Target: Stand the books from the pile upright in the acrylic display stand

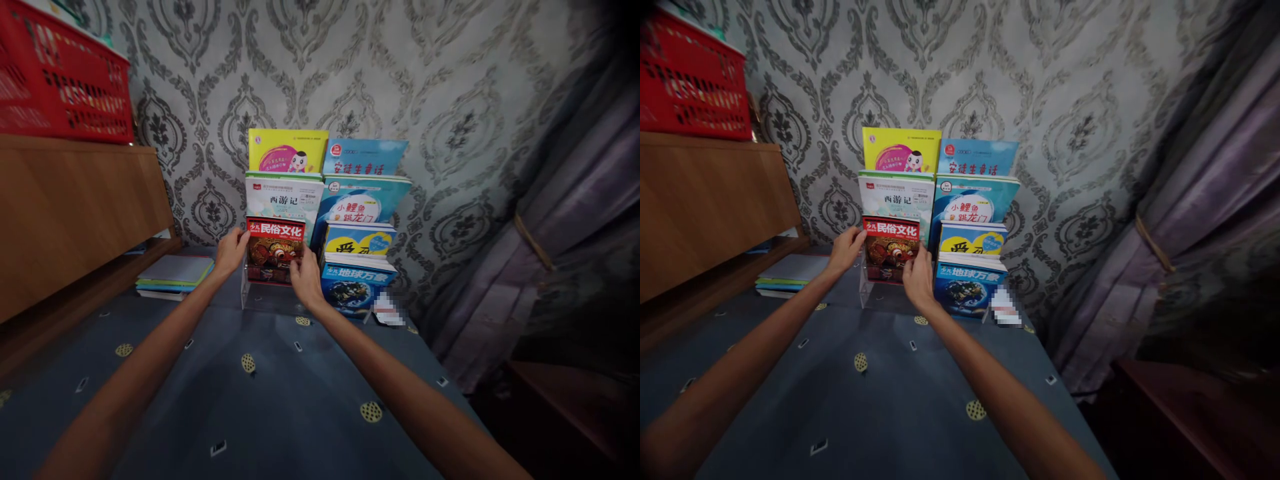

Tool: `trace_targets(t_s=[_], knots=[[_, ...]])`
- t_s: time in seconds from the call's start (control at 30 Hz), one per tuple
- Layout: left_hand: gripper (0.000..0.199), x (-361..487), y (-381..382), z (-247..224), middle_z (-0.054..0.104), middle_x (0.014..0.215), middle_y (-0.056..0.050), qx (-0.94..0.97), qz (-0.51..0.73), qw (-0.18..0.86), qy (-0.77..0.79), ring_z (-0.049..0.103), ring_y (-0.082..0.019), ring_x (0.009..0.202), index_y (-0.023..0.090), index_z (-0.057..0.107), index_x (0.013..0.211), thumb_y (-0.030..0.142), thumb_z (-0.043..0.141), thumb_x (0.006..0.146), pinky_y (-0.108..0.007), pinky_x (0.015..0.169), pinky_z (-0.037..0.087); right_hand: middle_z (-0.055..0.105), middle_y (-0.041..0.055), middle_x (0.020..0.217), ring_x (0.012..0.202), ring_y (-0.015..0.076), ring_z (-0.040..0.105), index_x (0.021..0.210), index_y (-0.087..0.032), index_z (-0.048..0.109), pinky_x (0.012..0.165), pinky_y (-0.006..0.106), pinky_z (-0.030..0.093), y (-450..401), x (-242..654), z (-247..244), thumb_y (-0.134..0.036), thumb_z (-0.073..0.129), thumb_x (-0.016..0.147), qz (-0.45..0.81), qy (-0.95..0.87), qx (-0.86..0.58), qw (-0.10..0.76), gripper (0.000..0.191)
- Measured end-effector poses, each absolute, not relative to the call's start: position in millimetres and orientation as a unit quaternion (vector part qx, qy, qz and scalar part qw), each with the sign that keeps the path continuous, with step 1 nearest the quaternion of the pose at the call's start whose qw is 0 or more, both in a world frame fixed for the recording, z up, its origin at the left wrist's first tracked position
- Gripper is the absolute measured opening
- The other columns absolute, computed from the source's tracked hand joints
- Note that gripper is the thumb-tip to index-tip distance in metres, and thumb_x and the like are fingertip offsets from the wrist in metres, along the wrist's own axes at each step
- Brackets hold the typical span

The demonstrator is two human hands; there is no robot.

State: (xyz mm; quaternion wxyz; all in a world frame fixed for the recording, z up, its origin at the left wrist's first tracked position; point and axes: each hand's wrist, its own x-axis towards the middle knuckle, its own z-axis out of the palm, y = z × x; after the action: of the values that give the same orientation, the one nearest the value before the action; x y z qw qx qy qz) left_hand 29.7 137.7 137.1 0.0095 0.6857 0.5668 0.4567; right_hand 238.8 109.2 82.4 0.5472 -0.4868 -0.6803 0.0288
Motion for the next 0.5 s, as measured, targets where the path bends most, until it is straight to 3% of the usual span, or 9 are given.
trace_targets(t_s=[0.3, 0.5], knots=[[0.026, 28.5, 132.4, 134.4, 0.068, 0.083, -0.005, 0.682, 0.485, 0.021, 0.547, 0.065, -0.02, 0.081, 0.02, 0.058, 0.086, 0.04, 0.043, 0.094, -0.03, 0.072, 0.047, 0.053, 0.0195, 0.12, 0.107, 0.0283, 0.061, 0.149, -0.009, 0.033, 0.099, 0.048, 0.051, 97.8, 232.9, 82.4, -0.02, 0.044, 0.088, 0.036, -0.682, -0.485, 0.545, 0.063], [0.023, 26.0, 133.0, 130.6, 0.068, 0.087, -0.005, 0.673, 0.504, 0.045, 0.54, 0.066, -0.021, 0.085, 0.02, 0.056, 0.088, 0.04, 0.044, 0.093, -0.03, 0.072, 0.049, 0.048, 0.0213, 0.13, 0.1, 0.0251, 0.064, 0.151, -0.01, 0.031, 0.101, 0.049, 0.051, 91.2, 230.9, 82.1, -0.018, 0.044, 0.088, 0.046, -0.689, -0.463, 0.555, 0.064]])
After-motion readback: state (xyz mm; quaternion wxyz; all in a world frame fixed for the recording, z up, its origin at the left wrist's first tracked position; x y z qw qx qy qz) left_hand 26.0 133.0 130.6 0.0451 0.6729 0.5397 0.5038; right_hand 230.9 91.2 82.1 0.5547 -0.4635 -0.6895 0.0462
